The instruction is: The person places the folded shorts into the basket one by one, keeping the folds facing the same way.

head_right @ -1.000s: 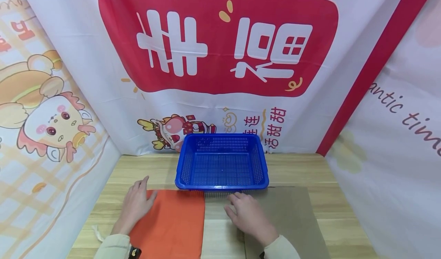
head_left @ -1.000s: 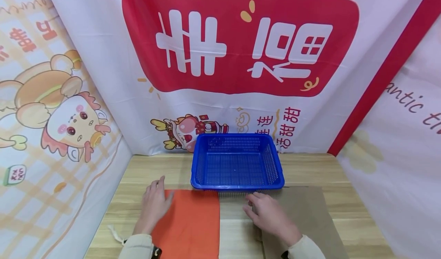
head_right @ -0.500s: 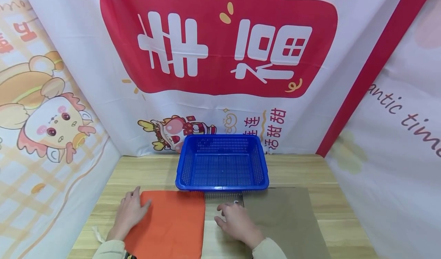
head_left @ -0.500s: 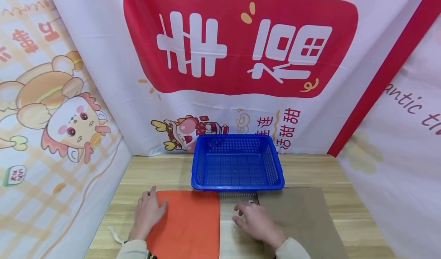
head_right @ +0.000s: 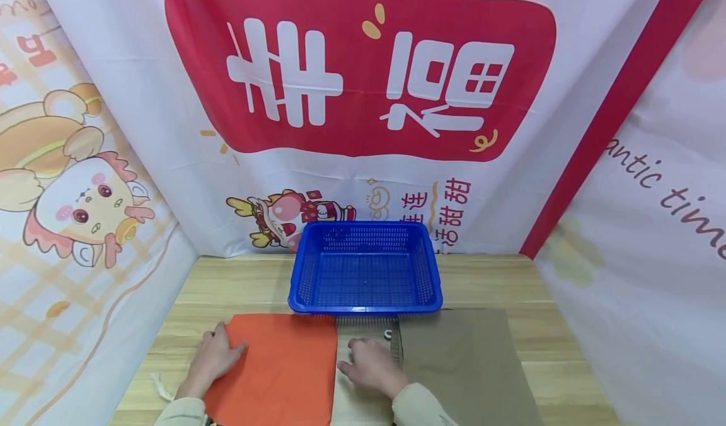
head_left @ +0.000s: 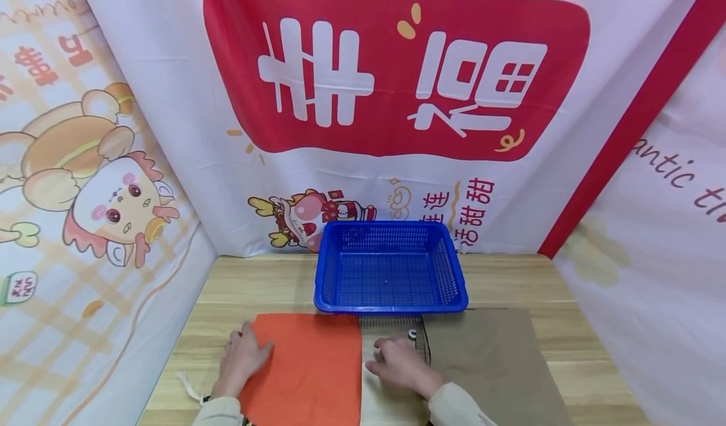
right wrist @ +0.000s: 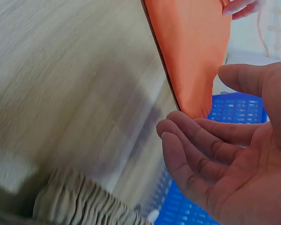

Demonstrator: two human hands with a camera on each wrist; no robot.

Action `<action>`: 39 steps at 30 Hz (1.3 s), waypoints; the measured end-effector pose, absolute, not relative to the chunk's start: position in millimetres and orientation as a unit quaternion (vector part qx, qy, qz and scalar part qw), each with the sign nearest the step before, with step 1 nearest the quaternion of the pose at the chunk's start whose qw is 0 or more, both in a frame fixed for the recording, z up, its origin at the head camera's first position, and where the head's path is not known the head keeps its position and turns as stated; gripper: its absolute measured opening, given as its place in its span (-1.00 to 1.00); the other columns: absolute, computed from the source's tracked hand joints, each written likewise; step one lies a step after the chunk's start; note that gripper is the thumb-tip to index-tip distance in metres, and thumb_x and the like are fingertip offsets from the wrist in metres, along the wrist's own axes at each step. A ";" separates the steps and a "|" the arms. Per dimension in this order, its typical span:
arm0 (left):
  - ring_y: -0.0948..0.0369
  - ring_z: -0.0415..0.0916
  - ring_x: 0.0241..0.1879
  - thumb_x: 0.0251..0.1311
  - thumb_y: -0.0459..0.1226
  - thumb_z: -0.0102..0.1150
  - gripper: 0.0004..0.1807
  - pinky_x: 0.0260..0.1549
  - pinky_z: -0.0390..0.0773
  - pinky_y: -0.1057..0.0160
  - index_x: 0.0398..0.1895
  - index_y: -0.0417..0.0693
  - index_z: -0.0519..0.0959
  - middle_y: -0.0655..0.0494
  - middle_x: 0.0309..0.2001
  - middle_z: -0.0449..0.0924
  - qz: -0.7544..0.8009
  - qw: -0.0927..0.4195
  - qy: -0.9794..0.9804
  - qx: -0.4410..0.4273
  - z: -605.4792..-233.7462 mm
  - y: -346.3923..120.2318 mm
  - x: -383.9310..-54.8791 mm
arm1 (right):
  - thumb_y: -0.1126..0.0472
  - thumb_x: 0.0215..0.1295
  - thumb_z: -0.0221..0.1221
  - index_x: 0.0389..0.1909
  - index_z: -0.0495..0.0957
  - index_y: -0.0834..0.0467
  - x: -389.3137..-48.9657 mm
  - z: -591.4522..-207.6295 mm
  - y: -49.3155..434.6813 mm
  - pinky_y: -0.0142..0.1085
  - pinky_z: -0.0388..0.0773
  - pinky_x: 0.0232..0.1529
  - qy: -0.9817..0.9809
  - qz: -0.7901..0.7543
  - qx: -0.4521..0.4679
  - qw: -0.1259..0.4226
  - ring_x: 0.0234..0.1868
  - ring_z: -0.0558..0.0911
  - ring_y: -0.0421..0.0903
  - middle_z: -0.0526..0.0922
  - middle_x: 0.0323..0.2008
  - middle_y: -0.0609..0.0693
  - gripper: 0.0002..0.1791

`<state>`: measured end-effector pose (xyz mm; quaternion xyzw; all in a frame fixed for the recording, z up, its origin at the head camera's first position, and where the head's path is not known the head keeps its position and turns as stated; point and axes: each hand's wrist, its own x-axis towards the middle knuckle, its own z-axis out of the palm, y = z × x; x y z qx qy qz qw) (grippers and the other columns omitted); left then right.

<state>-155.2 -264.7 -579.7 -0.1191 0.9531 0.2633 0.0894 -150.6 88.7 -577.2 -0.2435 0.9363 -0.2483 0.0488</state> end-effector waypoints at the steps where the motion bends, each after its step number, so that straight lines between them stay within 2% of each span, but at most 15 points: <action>1: -0.56 0.24 0.14 0.34 -0.08 0.18 -0.11 0.02 0.37 -0.45 0.39 -0.61 0.03 -0.73 0.18 0.16 0.267 0.091 0.952 -0.121 -580.2 -264.7 -155.0 | -0.04 0.25 0.35 -0.33 0.61 0.15 -150.7 -578.0 86.0 -0.19 0.56 -0.32 0.936 -0.251 -0.240 0.054 -0.42 0.60 -0.12 0.57 -0.55 -0.17 -0.69; 7: -0.53 0.32 0.11 0.30 -0.11 0.25 -0.10 -0.01 0.44 -0.39 0.34 -0.66 0.04 -0.75 0.12 0.22 0.282 0.086 0.947 -0.128 -584.2 -265.4 -153.8 | -0.07 0.30 0.32 -0.49 0.47 0.12 -150.4 -583.1 71.5 -0.29 0.33 -0.57 0.927 -0.298 -0.208 0.094 -0.60 0.35 -0.20 0.37 -0.64 -0.17 -0.61; 10: -0.54 0.33 0.10 0.27 -0.11 0.28 -0.08 0.01 0.44 -0.38 0.30 -0.70 0.04 -0.76 0.09 0.25 0.292 0.081 0.944 -0.128 -585.4 -267.5 -152.2 | -0.09 0.32 0.31 -0.43 0.48 0.14 -150.5 -585.9 65.8 -0.29 0.31 -0.61 0.920 -0.320 -0.193 0.116 -0.61 0.34 -0.21 0.37 -0.62 -0.16 -0.60; 18: -0.55 0.30 0.13 0.21 -0.12 0.35 0.02 0.10 0.40 -0.36 0.31 -0.77 -0.04 -0.77 0.10 0.29 0.335 0.068 0.930 -0.135 -585.5 -269.4 -149.3 | -0.06 0.33 0.30 -0.08 0.56 0.37 -155.7 -589.4 52.3 -0.14 0.55 -0.33 0.893 -0.392 -0.152 0.159 -0.38 0.52 -0.12 0.63 -0.35 0.04 -0.49; 23: -0.53 0.31 0.17 0.16 -0.12 0.41 0.05 0.15 0.39 -0.35 0.31 -0.77 -0.01 -0.75 0.13 0.30 0.357 0.062 0.921 -0.142 -583.5 -270.5 -147.6 | -0.01 0.29 0.34 -0.05 0.55 0.40 -156.4 -596.0 46.3 -0.12 0.57 -0.27 0.875 -0.440 -0.126 0.157 -0.34 0.55 -0.09 0.65 -0.32 0.07 -0.48; 26: -0.48 0.37 0.11 0.10 -0.13 0.45 -0.01 0.12 0.42 -0.33 0.24 -0.75 0.11 -0.70 0.09 0.36 0.382 0.065 0.910 -0.149 -582.6 -273.2 -146.4 | 0.02 0.27 0.36 -0.05 0.54 0.41 -155.2 -598.2 43.6 -0.13 0.58 -0.32 0.858 -0.476 -0.103 0.162 -0.36 0.58 -0.08 0.65 -0.35 0.04 -0.48; 31: -0.28 0.53 -0.03 0.01 -0.16 0.53 -0.18 0.03 0.51 -0.24 0.08 -0.63 0.32 -0.51 -0.03 0.50 0.425 0.074 0.886 -0.170 -583.6 -277.2 -145.2 | 0.08 0.29 0.37 -0.04 0.51 0.42 -152.4 -599.0 38.2 -0.12 0.64 -0.45 0.817 -0.537 -0.068 0.198 -0.42 0.64 -0.04 0.63 -0.37 0.04 -0.51; 36: -0.10 0.57 -0.18 -0.05 -0.20 0.55 -0.29 -0.09 0.59 -0.11 -0.03 -0.58 0.41 -0.36 -0.17 0.58 0.458 0.073 0.867 -0.183 -584.8 -276.9 -142.7 | 0.06 0.31 0.35 -0.05 0.54 0.36 -151.1 -598.5 35.1 -0.16 0.57 -0.29 0.817 -0.535 -0.057 0.208 -0.33 0.56 -0.09 0.61 -0.32 0.00 -0.56; 39: 0.01 0.58 -0.27 -0.04 -0.26 0.53 -0.37 -0.22 0.62 0.03 -0.05 -0.56 0.45 -0.24 -0.24 0.62 0.492 0.078 0.847 -0.187 -584.9 -274.2 -140.7 | 0.05 0.31 0.35 -0.02 0.54 0.35 -150.8 -598.6 34.6 -0.08 0.58 -0.14 0.816 -0.537 -0.052 0.208 -0.24 0.56 -0.08 0.64 -0.25 0.01 -0.54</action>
